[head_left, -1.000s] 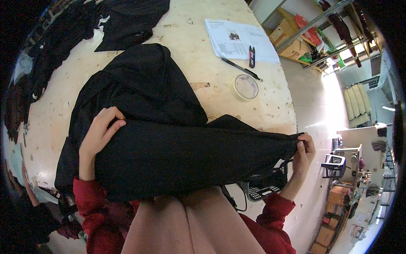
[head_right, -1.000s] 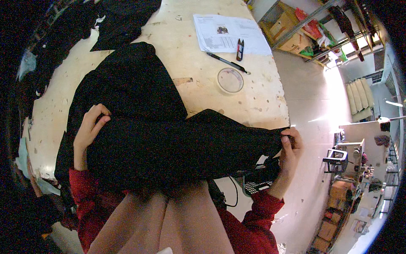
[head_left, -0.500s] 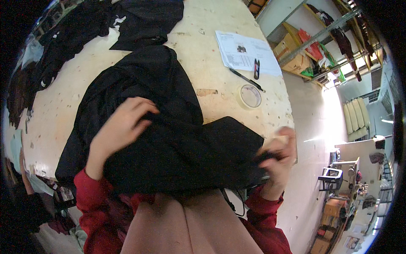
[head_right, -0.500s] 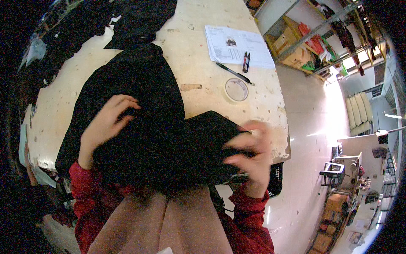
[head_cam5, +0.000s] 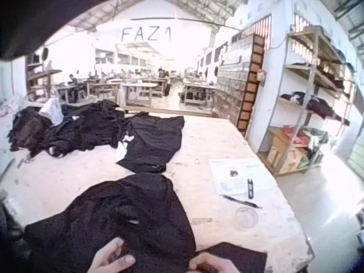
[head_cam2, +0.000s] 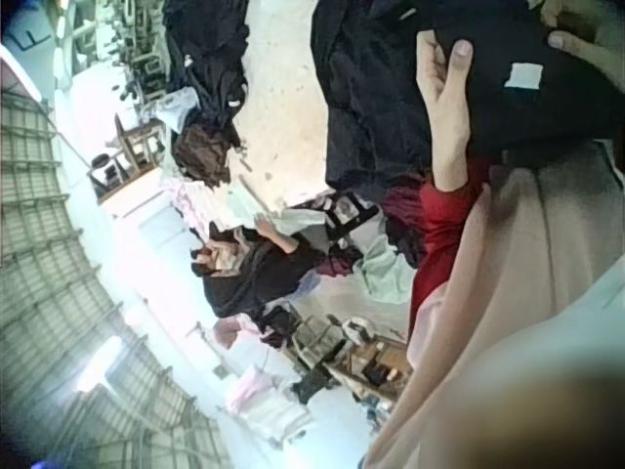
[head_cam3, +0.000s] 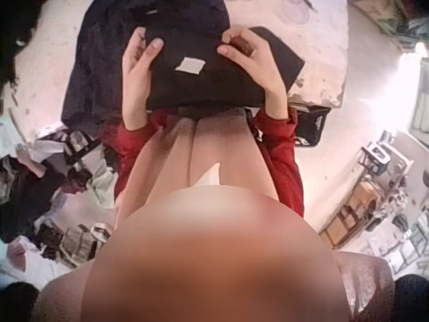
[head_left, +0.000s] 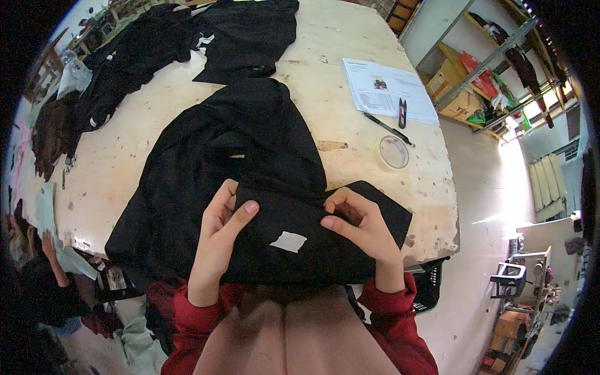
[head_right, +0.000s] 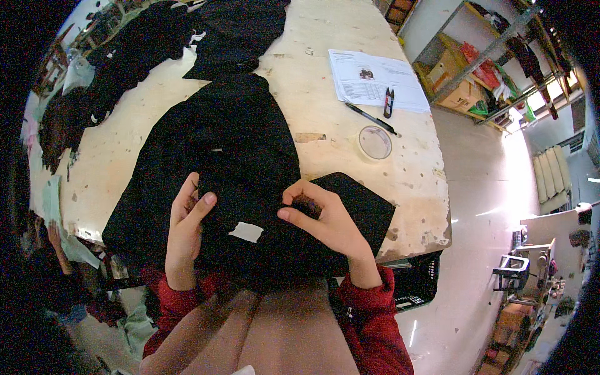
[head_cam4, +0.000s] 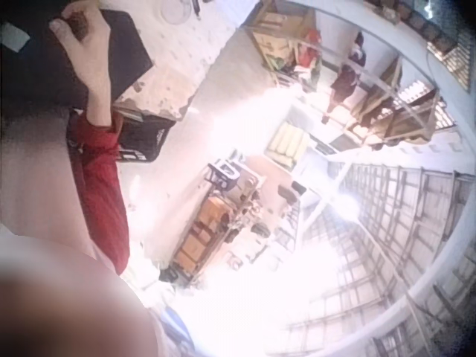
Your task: The person applies white adhesive labels to a black hoodie on a worktable. They smooth the fabric, place and press the labels, write on one label with a pen, and repeatedly fold and unfold the hoodie to check placement.
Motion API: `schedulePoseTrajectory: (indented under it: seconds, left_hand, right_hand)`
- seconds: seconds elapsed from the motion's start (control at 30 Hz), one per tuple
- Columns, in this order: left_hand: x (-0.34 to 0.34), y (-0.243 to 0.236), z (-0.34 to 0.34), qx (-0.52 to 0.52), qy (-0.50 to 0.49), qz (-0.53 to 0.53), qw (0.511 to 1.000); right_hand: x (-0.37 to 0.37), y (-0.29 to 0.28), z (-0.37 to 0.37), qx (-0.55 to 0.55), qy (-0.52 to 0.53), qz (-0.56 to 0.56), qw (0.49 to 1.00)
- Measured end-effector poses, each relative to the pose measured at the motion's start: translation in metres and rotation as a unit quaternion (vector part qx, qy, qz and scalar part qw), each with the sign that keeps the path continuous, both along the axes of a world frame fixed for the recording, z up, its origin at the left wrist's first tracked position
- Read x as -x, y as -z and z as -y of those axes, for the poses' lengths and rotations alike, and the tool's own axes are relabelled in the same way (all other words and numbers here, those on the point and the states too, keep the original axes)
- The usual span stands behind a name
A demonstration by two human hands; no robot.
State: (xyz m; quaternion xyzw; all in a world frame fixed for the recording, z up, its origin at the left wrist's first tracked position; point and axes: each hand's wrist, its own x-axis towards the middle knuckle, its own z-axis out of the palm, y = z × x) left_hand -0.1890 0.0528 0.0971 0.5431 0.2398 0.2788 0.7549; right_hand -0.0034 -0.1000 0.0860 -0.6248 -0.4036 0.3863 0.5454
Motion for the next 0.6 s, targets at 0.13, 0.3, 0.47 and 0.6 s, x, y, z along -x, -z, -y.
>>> schedulePoseTrajectory:
  seconds: [0.13,0.3,0.47,0.6]
  left_hand:
    - [0.001,0.01,0.009,0.045,-0.083,0.069,0.993]
    - [-0.003,0.015,0.009,0.092,-0.21,0.085,0.97]
    - [0.001,0.025,0.006,0.053,-0.166,0.102,0.979]
    - [-0.011,0.026,0.007,-0.057,-0.259,0.025,0.964]
  right_hand:
    - [0.022,0.005,-0.002,-0.048,0.091,-0.011,0.995]
    - [0.033,0.007,-0.003,0.001,0.144,-0.151,0.978]
    - [0.051,0.002,-0.011,-0.112,0.226,-0.143,0.957]
    - [0.053,0.006,-0.022,-0.118,0.274,-0.047,0.953]
